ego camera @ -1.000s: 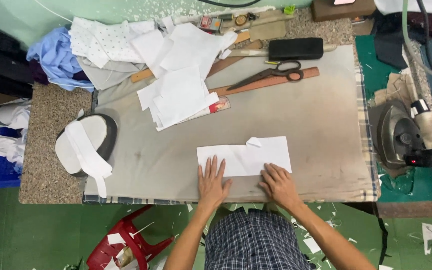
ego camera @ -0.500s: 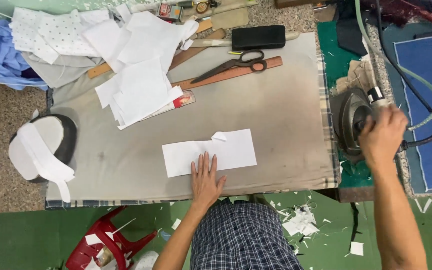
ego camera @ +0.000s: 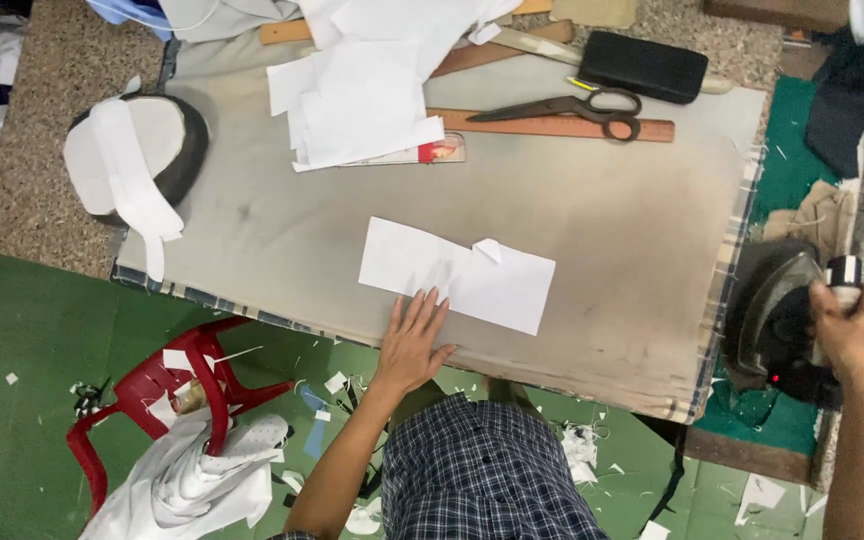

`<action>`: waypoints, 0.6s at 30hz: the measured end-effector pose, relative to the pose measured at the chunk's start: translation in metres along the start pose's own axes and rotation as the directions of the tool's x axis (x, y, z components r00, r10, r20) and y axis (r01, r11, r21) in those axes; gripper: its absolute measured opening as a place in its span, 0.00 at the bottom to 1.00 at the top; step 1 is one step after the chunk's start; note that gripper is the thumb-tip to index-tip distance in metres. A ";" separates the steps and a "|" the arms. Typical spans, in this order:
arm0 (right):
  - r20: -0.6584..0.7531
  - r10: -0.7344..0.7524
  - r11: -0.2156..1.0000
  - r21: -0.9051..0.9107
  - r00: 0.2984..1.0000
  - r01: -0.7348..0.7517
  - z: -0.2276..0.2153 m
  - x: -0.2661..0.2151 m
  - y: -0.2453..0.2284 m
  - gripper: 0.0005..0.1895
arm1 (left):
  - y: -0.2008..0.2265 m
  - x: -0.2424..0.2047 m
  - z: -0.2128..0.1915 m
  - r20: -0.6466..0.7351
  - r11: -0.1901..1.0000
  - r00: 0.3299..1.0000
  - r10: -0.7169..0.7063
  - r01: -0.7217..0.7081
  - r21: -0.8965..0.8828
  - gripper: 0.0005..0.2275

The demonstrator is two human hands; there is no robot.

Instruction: The person cuts white fabric pieces with shears, then irons a piece on a worktable. They measure and mark the fabric with a ruler and pencil, then cut along the marked line. The workspace contains scattered fabric scraps and tools.

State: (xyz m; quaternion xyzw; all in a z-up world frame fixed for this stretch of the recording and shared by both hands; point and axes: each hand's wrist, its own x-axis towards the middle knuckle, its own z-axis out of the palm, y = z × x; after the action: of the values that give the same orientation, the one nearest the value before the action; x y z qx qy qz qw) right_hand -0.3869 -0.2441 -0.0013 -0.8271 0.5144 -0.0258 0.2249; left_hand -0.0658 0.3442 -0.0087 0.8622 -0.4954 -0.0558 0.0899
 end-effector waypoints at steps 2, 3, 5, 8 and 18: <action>-0.001 -0.051 0.987 -0.150 0.999 0.050 -0.018 -0.038 -0.034 0.27 | -0.011 -0.016 -0.001 0.043 0.995 0.994 -0.102 0.101 0.018 0.34; -0.004 -0.043 0.987 -0.155 0.999 0.042 -0.032 -0.063 -0.077 0.27 | -0.021 -0.022 -0.003 0.045 0.995 0.994 -0.094 0.094 0.012 0.34; 0.105 0.033 0.993 -0.119 0.994 -0.020 -0.059 -0.111 -0.166 0.30 | -0.041 -0.027 -0.007 0.033 0.974 0.974 -0.226 0.225 0.039 0.35; 0.356 0.166 0.984 -0.118 0.920 -0.131 -0.066 -0.161 -0.291 0.26 | -0.073 -0.023 -0.019 -0.033 0.966 0.965 -0.260 0.260 -0.014 0.34; 0.532 -0.282 0.818 -0.302 0.799 0.490 0.115 -0.207 -0.394 0.25 | -0.211 -0.024 -0.028 -0.111 0.919 0.912 -0.394 0.393 -0.039 0.36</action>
State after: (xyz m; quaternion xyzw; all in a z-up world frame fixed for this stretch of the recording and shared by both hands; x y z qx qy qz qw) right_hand -0.1221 0.1195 0.0917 -0.9260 0.2540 0.2386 0.1450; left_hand 0.1058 0.4714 -0.0253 0.9453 -0.3052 -0.0263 0.1125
